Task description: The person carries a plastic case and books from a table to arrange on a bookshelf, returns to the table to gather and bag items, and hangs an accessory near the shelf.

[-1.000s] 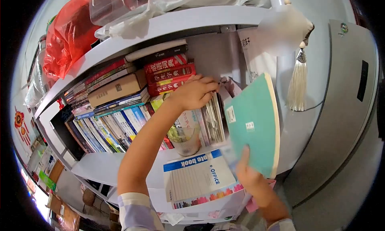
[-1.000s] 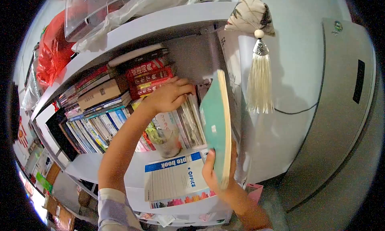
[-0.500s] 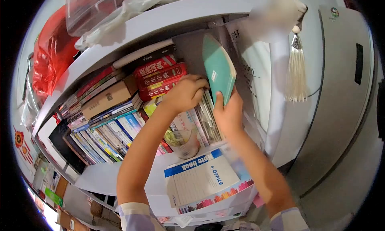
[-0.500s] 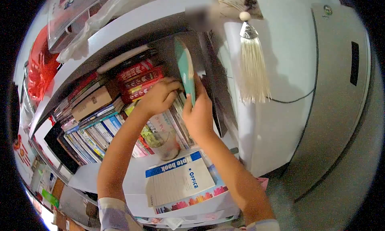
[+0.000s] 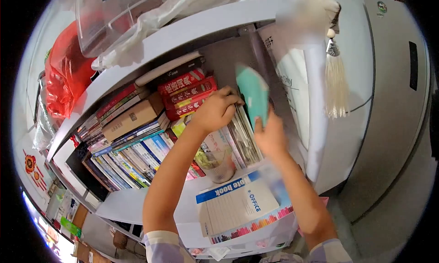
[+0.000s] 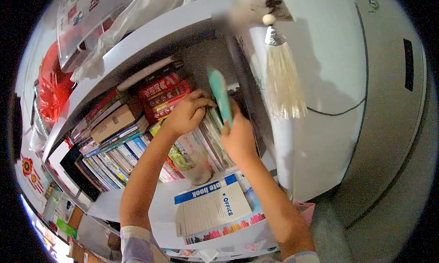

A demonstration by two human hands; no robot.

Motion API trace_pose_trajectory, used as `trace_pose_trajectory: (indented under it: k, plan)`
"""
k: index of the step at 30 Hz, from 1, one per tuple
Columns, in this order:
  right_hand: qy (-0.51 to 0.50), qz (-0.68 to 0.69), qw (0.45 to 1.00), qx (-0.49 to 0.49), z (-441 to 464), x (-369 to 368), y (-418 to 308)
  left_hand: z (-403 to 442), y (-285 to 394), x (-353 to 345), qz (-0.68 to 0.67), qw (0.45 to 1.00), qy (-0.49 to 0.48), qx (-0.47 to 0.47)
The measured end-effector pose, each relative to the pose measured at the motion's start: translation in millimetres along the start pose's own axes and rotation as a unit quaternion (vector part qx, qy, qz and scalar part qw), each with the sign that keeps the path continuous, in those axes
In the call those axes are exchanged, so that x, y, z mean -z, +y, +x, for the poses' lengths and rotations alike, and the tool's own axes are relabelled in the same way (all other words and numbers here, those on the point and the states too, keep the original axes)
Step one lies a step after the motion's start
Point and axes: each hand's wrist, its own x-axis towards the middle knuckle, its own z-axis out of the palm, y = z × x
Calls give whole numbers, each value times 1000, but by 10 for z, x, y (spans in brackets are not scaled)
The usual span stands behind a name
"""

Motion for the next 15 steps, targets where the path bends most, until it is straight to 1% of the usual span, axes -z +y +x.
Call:
trace_pose_trajectory:
  k: [1, 2, 4, 5, 6, 8, 11, 13, 14, 15]
  plan:
    - [-37, -35, 998, -23, -12, -51, -2, 9, 32, 14, -24, 1000, 8, -3]
    - [-73, -71, 994, -47, -41, -110, 6, -3, 28, 6, -19, 1000, 12, 3]
    - [9, -68, 991, 115, -187, -306, 96, -16, 13, -8, -12, 1000, 22, 13]
    - [-6, -63, 990, 124, -248, -355, 124, -13, 73, 16, -6, 998, -12, 69]
    - [-10, -58, 992, 115, -277, -393, 158, 4, 92, 17, -5, 998, -16, 64]
    - [27, -66, 989, 128, -325, -475, 251, 31, 104, 27, -2, 998, -24, 56]
    - [0, -2, 995, 99, -320, -431, 289, 19, -1, -37, 1, 999, 0, 41]
    - [-65, 22, 997, 44, -319, -291, 234, 3, -119, -83, 5, 999, 17, 36]
    - [-98, 35, 994, 17, -313, -237, 212, -16, -137, -97, -5, 998, 14, 64]
    - [-55, 49, 995, 72, -337, -257, 256, -27, -84, -80, -14, 996, 12, 92]
